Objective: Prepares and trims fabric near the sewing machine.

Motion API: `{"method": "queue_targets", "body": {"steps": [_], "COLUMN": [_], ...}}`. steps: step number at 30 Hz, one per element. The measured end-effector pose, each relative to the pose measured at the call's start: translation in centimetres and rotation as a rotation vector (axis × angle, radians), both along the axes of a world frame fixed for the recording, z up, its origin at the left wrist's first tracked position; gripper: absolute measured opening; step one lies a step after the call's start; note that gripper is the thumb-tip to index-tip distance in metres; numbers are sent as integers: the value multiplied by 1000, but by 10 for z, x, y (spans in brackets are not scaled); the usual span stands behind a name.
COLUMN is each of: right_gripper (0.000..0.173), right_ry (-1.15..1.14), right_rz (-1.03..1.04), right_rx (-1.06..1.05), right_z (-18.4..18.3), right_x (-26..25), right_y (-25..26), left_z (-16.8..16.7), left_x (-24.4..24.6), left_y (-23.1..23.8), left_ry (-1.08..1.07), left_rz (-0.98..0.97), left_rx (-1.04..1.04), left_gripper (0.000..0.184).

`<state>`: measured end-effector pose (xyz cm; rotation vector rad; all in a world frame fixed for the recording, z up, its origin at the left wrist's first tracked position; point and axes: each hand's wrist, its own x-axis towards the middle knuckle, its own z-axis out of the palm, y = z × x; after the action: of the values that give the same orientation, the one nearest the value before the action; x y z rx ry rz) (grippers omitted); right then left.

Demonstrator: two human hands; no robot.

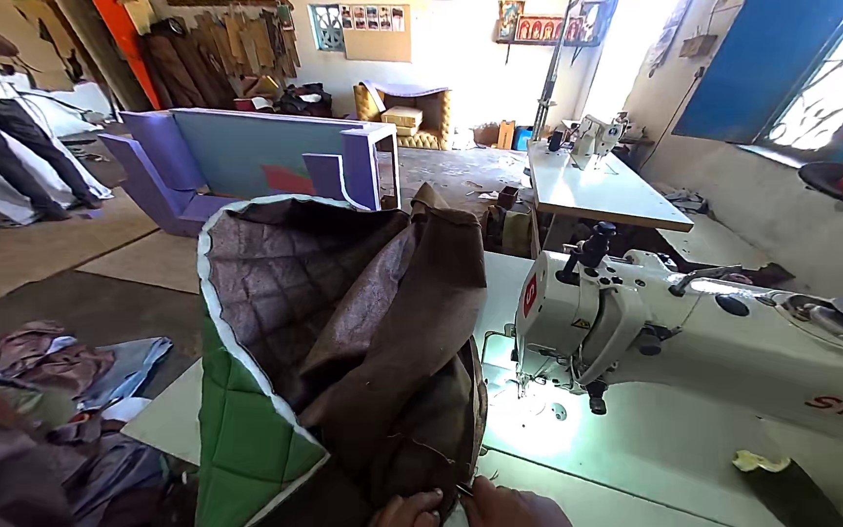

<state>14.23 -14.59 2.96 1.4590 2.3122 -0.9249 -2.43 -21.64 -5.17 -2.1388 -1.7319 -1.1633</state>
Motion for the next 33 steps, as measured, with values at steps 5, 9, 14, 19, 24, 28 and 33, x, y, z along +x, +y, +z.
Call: {"method": "queue_targets", "body": {"steps": [5,9,14,19,24,28,33], "right_gripper": [53,55,54,52,52,51,55], "right_ry": [-4,-15,30,75,56,35,1], "right_rz": [3,8,6,-8,-4,-12,-11], "right_rx": [-6,6,66,52,22,8,-9], "right_z": [-4,-7,-7,-5,-1,-2,-1], "right_x": [1,3,6,12,9,3,4], "right_y": [1,0,-5,-4,-2,1,-3], "left_z": [0,1,0,2,4,2,6], "left_x": [0,0,0,1,2,1,1], "left_y": [0,1,0,1,2,3,1], "left_ry": [4,-9,-15,-45,-42,-34,-45], "left_rz": [10,2,5,-1,-7,-5,-16], "left_rx": [-8,-13,-6,-3,-9,-2,-76], "left_gripper": [16,14,16,16,15,17,14]}}
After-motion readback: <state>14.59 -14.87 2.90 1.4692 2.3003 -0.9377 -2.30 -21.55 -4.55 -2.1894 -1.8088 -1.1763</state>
